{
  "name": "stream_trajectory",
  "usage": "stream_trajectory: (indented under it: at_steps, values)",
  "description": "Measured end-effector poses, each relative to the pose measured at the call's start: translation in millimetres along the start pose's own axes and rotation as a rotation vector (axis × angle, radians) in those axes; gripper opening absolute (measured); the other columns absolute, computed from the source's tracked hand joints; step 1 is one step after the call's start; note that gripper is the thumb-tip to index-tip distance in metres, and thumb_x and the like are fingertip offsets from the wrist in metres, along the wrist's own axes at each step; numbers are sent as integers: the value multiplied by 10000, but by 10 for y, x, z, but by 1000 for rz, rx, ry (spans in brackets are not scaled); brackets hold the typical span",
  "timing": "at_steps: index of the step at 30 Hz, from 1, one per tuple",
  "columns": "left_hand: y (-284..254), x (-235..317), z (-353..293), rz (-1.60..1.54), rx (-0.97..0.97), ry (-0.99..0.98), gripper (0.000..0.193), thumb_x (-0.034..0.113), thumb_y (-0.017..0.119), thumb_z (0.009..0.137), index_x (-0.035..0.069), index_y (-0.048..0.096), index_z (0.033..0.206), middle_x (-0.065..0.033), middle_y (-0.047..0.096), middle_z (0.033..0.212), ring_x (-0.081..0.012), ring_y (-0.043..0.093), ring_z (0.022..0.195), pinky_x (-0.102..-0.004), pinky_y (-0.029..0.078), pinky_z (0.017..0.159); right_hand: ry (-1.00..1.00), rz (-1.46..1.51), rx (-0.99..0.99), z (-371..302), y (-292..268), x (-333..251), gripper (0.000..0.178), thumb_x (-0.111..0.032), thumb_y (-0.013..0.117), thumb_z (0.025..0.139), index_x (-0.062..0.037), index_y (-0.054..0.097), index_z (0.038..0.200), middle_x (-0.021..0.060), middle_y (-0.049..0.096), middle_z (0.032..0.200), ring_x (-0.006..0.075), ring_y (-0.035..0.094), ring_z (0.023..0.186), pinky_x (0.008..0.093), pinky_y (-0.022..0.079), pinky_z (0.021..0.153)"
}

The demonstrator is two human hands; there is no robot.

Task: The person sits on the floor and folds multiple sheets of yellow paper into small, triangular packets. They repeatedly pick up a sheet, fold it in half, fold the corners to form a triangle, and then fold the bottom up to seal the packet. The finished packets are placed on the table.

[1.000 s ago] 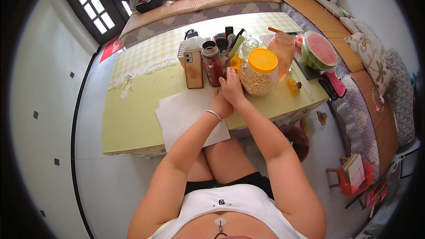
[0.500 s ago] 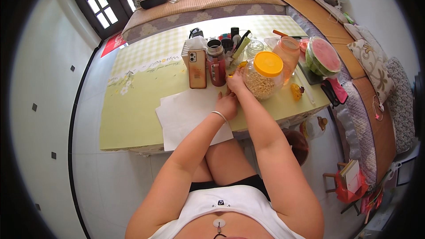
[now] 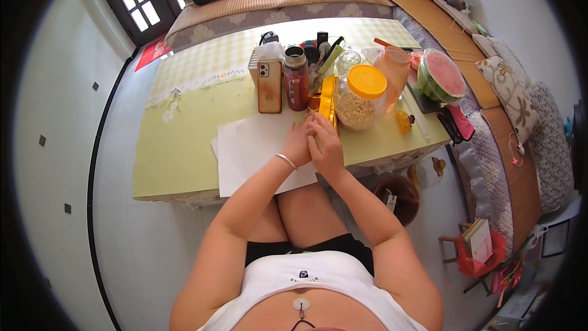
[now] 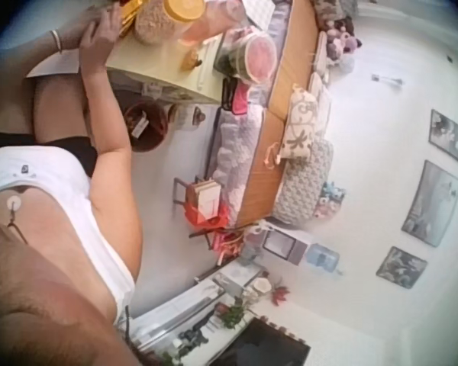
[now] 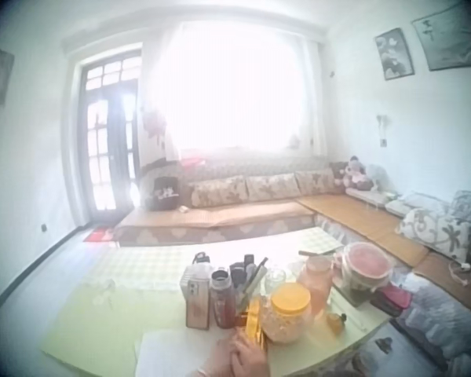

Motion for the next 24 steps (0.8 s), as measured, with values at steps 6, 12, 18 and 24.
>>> stream_trajectory:
  at_steps: [6, 12, 18, 24]
  values:
    - [-530, -584, -912, 45, -138, -118, 670, 322, 734, 859, -13, 502, 1391, -246, 489, 1464, -394, 418, 1408, -524, 350, 1150, 2, 42, -447, -278, 5, -78, 280, -34, 665, 853, -31, 696, 1131, 193, 654, 1247, 374, 614, 1170, 434, 494, 1003]
    - [-887, -909, -1902, -16, -94, 6, 972, 547, 848, 693, -28, 509, 1400, -288, 449, 1490, -404, 391, 1432, -503, 338, 1161, -293, -246, -942, -497, 409, -218, 832, -274, 800, 797, -51, 413, 1498, 194, 375, 1581, 366, 349, 1467, 494, 294, 1202]
    - [-876, -878, -2321, 99, -110, -52, 996, 423, 874, 668, 28, 444, 1473, -199, 412, 1555, -370, 361, 1461, -525, 304, 1179, -313, -232, -981, -578, 465, -148, 702, -153, 727, 802, -17, 460, 1437, 226, 430, 1529, 407, 390, 1429, 498, 310, 1194]
    - [-902, -879, -2391, -26, -12, -97, 920, 332, 833, 724, 37, 425, 1495, -191, 393, 1571, -360, 357, 1467, -538, 289, 1183, -33, 22, -885, -479, 264, -15, 509, -2, 614, 804, -22, 538, 1307, 198, 550, 1415, 353, 508, 1342, 428, 428, 1113]
Point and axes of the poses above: each hand's wrist, its own z-axis towards the middle knuckle, its own y-axis out of the palm, x = y × z, the point moved 5 cm from there along z, towards the middle knuckle
